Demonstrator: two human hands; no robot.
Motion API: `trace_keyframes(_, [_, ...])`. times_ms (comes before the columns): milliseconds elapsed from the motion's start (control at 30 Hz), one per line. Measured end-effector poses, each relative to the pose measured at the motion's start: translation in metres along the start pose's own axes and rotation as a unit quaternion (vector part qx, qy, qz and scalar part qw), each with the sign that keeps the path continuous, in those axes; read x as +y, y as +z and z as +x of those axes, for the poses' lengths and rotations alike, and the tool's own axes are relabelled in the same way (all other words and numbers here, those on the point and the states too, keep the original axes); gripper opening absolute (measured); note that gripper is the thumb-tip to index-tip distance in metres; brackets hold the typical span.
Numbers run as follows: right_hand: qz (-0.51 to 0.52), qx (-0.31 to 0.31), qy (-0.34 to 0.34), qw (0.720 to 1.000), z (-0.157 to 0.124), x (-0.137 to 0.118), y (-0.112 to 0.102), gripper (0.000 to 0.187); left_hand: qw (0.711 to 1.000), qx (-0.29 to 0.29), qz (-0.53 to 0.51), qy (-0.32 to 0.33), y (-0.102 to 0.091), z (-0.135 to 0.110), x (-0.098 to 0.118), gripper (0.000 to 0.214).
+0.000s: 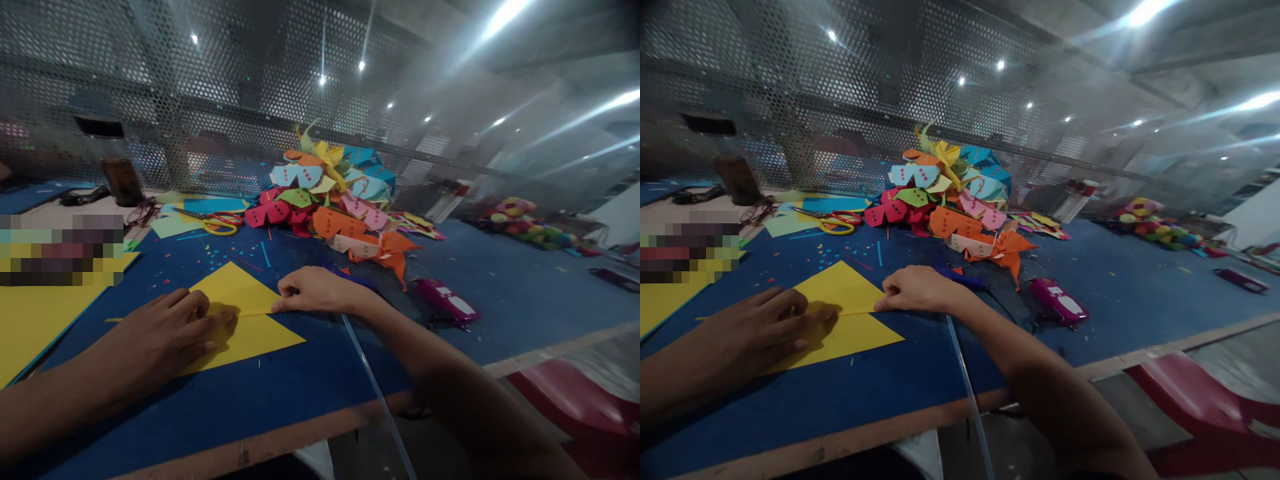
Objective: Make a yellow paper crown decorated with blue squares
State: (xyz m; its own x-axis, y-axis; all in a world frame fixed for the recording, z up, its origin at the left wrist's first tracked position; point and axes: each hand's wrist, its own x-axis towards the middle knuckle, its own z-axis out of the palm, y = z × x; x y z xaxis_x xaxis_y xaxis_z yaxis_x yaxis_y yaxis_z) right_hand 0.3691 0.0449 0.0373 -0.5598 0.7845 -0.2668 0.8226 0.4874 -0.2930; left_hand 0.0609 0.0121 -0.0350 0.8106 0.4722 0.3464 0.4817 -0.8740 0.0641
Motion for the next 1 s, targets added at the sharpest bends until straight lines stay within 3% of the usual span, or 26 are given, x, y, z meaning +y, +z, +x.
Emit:
trace_keyframes(400, [0.004, -0.012, -0.009, 1.0, -0.0007, 0.0009, -0.0014, 0.045, 0.999, 0.013, -0.002, 0.031, 0.0014, 0.0021, -0.0012, 0.037])
trace_keyframes(1000, [-0.022, -0.02, 0.006, 1.0, -0.0004, 0.0009, -0.0024, 0.051, 0.999, -0.041, 0.025, 0.011, 0.0003, 0.0027, 0.0002, 0.044])
